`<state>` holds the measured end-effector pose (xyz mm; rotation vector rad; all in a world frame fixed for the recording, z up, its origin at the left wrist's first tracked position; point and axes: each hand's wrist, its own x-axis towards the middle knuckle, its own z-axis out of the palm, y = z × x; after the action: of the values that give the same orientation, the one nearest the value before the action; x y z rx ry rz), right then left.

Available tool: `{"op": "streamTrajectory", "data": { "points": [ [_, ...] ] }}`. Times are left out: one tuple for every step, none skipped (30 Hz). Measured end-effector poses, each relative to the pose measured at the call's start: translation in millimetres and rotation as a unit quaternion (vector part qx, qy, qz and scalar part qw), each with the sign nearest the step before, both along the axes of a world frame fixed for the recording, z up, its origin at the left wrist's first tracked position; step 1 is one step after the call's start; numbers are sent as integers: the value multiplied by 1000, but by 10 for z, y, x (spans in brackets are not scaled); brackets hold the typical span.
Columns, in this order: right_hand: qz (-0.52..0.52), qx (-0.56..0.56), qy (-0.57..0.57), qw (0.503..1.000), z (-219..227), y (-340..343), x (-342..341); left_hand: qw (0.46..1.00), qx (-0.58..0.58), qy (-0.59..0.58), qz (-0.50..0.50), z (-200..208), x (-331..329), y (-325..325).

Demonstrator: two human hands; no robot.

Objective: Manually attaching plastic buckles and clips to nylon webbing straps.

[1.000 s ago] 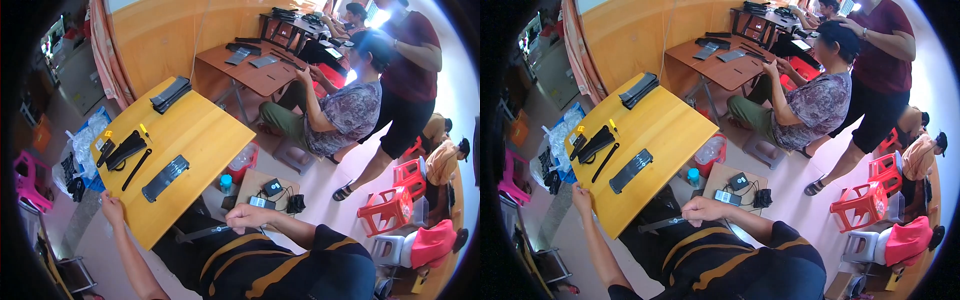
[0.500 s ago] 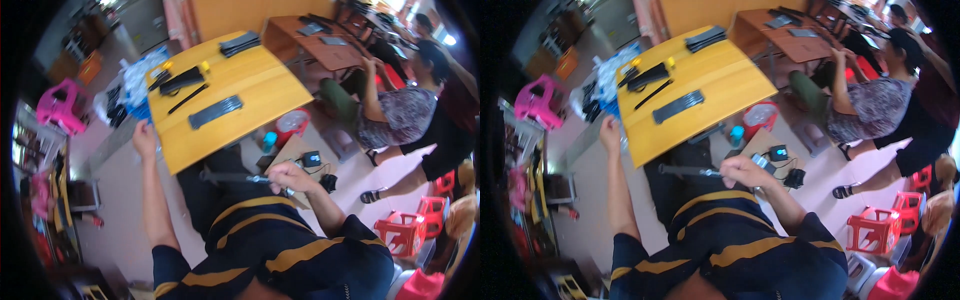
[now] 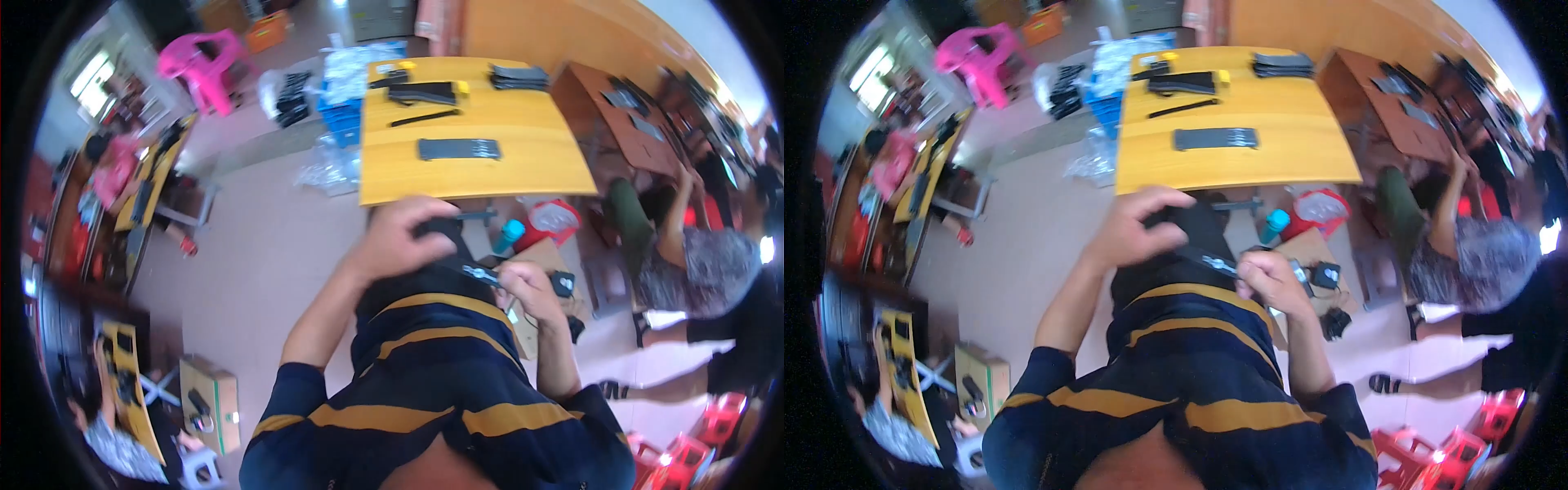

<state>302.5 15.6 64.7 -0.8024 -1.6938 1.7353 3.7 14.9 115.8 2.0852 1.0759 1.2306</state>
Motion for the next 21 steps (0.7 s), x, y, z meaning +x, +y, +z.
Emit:
{"op": "streamTrajectory", "data": {
  "points": [
    [0, -4, -5, 1000, 13, -52, 23, 997, 20, 59, -48, 65, 90, -142],
    [0, 26, -8, 1000, -28, -91, 25, 994, 41, 94, -49, 76, 199, -330],
    [-2, 14, -9, 1000, -14, -142, 25, 990, 47, 105, -85, 47, 271, -439],
    [-15, 55, -15, 998, -16, -182, 9, 986, 64, 129, -90, 1, 347, -535],
    [-4, 44, 14, 999, -85, -195, 28, 983, 77, 146, -74, -62, 415, -612],
    [18, 63, 15, 998, -3, -241, -31, 985, 105, 131, -47, -190, 454, -683],
    [26, 48, 22, 998, -42, -252, -40, 983, 138, 115, -30, -234, 491, -731],
    [33, 31, 28, 999, -87, -271, -47, 984, 137, 109, -12, -277, 503, -807],
    [43, 30, 40, 998, -82, -291, -82, 986, 108, 123, -12, -288, 496, -850],
    [52, 26, 51, 997, -71, -303, -115, 987, 77, 137, -12, -294, 478, -876],
    [58, 7, 54, 997, -82, -282, -136, 989, 94, 113, -5, -292, 446, -879],
    [58, 2, 81, 995, -98, -263, -175, 989, 93, 117, 2, -298, 428, -872],
    [58, -6, 108, 992, -115, -237, -217, 995, 55, 87, -2, -311, 415, -857],
    [62, -13, 111, 992, -134, -190, -240, 998, 16, 56, -6, -332, 405, -833],
    [66, -18, 113, 991, -162, -140, -257, 998, 40, 45, 7, -373, 412, -798],
    [65, -20, 98, 993, -195, -84, -277, 998, 34, 46, 10, -412, 387, -765],
    [64, -22, 83, 994, -222, -33, -304, 998, 27, 52, 18, -448, 359, -727],
    [63, -41, 83, 994, -223, -5, -335, 998, 19, 57, 26, -484, 341, -681],
    [64, -48, 82, 993, -252, 40, -363, 998, 11, 56, 27, -518, 321, -640],
    [71, -63, 81, 992, -290, 88, -390, 998, -4, 54, 32, -556, 299, -600],
    [78, -78, 80, 991, -311, 131, -418, 998, -20, 52, 37, -594, 279, -552]
  ]
}}
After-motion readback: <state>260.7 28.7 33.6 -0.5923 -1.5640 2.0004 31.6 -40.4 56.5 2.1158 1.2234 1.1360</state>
